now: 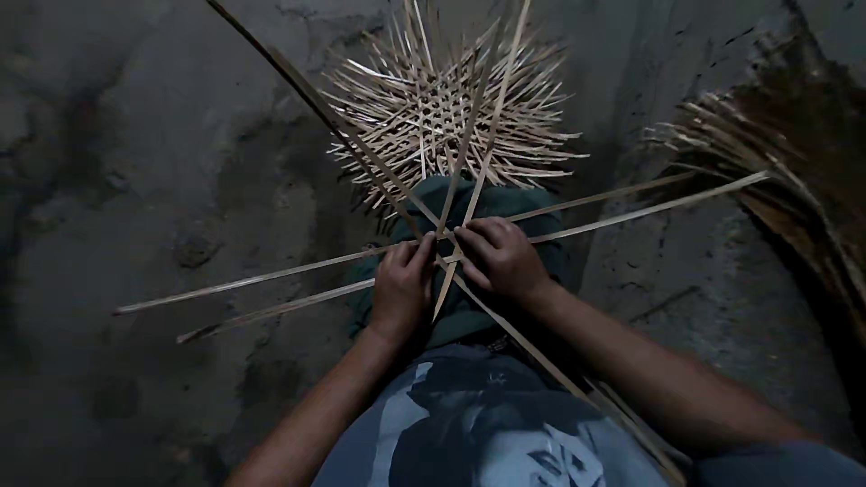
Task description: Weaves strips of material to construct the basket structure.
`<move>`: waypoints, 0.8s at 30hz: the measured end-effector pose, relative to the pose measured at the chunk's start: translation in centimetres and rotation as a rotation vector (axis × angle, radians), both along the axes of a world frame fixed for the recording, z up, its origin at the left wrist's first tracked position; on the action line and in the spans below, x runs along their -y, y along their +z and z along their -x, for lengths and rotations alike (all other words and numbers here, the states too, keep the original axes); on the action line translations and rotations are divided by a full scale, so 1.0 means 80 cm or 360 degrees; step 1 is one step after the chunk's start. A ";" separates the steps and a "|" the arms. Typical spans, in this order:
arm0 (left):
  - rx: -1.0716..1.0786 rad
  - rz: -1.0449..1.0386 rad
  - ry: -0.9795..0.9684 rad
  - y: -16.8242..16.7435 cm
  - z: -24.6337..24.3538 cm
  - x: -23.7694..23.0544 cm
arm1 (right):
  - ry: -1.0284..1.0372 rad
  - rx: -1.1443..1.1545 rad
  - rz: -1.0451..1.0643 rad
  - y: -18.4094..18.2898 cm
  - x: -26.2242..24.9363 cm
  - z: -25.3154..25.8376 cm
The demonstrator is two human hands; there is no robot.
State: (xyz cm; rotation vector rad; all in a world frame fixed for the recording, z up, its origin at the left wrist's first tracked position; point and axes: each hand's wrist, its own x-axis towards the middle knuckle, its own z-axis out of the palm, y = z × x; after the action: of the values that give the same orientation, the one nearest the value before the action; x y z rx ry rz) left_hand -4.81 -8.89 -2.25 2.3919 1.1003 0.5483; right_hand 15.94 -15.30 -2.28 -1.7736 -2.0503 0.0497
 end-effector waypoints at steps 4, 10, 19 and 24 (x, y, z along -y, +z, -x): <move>-0.0047 0.0046 -0.0039 -0.002 -0.001 -0.003 | 0.0018 0.0002 0.0010 -0.006 -0.001 -0.005; -0.0064 0.0027 -0.0054 0.000 -0.002 -0.007 | 0.0067 -0.0070 0.0038 -0.006 -0.005 -0.014; 0.0046 0.0015 0.0045 0.003 0.002 -0.006 | -0.0117 -0.0145 0.0030 0.006 0.029 0.010; 0.0120 0.0097 0.0036 -0.003 0.000 -0.013 | -0.0083 -0.0331 -0.0024 -0.017 0.028 -0.002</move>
State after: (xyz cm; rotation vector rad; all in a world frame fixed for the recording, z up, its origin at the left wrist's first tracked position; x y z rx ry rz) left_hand -4.83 -7.88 -2.51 2.2899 1.0971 0.5992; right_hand 16.08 -17.58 -3.61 -1.7335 -1.8529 0.1945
